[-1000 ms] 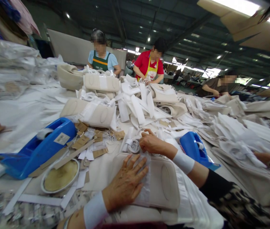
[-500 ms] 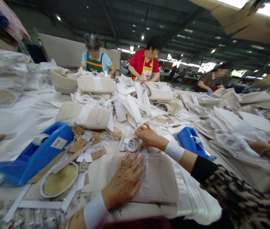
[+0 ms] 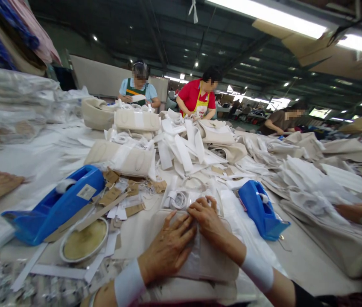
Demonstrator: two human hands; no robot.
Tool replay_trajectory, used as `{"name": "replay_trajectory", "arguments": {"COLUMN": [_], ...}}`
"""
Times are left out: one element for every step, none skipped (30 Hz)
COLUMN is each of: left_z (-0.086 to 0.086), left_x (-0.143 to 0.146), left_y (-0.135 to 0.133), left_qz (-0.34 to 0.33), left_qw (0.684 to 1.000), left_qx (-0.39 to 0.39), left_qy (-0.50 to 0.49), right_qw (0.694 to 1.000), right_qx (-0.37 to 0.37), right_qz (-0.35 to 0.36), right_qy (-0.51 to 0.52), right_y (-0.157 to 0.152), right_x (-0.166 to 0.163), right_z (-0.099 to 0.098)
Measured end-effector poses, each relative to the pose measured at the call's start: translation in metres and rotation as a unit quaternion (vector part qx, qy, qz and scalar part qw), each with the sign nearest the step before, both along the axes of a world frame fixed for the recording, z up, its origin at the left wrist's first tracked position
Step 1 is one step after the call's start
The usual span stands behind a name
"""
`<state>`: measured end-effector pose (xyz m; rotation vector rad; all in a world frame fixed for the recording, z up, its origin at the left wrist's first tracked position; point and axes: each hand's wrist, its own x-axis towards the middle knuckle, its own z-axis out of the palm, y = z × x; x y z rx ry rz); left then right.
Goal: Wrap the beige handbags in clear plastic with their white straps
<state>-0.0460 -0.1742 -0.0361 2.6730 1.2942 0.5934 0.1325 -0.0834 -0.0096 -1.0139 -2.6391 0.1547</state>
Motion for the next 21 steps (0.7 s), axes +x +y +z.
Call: {"name": "replay_trajectory", "arguments": {"left_z": [0.000,0.000,-0.001,-0.002,-0.004,-0.006,-0.008,-0.010,-0.013,-0.017,-0.020,-0.025,-0.029,-0.033,-0.037,-0.041,-0.044,-0.046,-0.047,-0.048,-0.048], "left_x": [0.000,0.000,-0.001,-0.002,-0.003,-0.004,-0.005,-0.006,-0.008,-0.010,-0.011,-0.013,-0.015,-0.018,-0.020,-0.022,-0.024,-0.026,-0.028,-0.030,-0.032], "left_y": [0.000,-0.001,-0.001,-0.001,-0.001,-0.001,0.000,0.001,0.002,0.004,0.005,0.008,0.010,0.014,0.018,0.022,0.027,0.032,0.037,0.042,0.046], "left_qz": [-0.001,-0.001,0.001,0.002,0.001,-0.001,-0.002,0.005,0.023,0.057,0.108,0.167,0.223,0.269,0.304,0.328,0.346,0.362,0.371,0.374,0.373], "left_qw": [1.000,1.000,1.000,1.000,1.000,1.000,1.000,0.999,0.998,0.995,0.988,0.975,0.958,0.942,0.928,0.918,0.909,0.899,0.892,0.887,0.885], "left_qx": [0.002,0.004,0.006,0.009,0.011,0.013,0.015,0.021,0.033,0.051,0.073,0.094,0.108,0.109,0.096,0.070,0.036,0.002,-0.030,-0.056,-0.073], "left_qy": [-0.004,-0.006,-0.009,-0.012,-0.014,-0.017,-0.022,-0.030,-0.044,-0.064,-0.088,-0.115,-0.142,-0.168,-0.191,-0.213,-0.231,-0.246,-0.256,-0.263,-0.269], "right_qw": [1.000,0.999,0.998,0.996,0.991,0.981,0.965,0.947,0.927,0.906,0.887,0.869,0.853,0.841,0.833,0.828,0.824,0.821,0.818,0.815,0.812], "right_qx": [-0.016,-0.025,-0.027,-0.022,-0.012,-0.002,0.002,-0.007,-0.031,-0.068,-0.112,-0.157,-0.196,-0.226,-0.243,-0.256,-0.266,-0.276,-0.284,-0.290,-0.295], "right_qz": [0.007,0.009,0.002,-0.017,-0.050,-0.094,-0.143,-0.189,-0.228,-0.262,-0.289,-0.308,-0.320,-0.326,-0.326,-0.321,-0.311,-0.299,-0.287,-0.278,-0.274], "right_qy": [0.008,0.026,0.053,0.087,0.127,0.171,0.218,0.260,0.297,0.325,0.344,0.355,0.362,0.368,0.375,0.382,0.391,0.400,0.410,0.418,0.423], "right_y": [-0.006,-0.011,-0.015,-0.019,-0.022,-0.026,-0.030,-0.033,-0.036,-0.038,-0.039,-0.040,-0.039,-0.038,-0.036,-0.034,-0.032,-0.031,-0.030,-0.029,-0.029], "right_x": [0.002,0.005,0.009,0.015,0.022,0.030,0.038,0.045,0.051,0.055,0.058,0.060,0.060,0.060,0.059,0.058,0.057,0.057,0.056,0.056,0.055], "right_z": [-0.003,-0.005,-0.005,-0.006,-0.007,-0.010,-0.014,-0.020,-0.026,-0.033,-0.040,-0.045,-0.048,-0.050,-0.049,-0.047,-0.045,-0.042,-0.039,-0.037,-0.035]}}
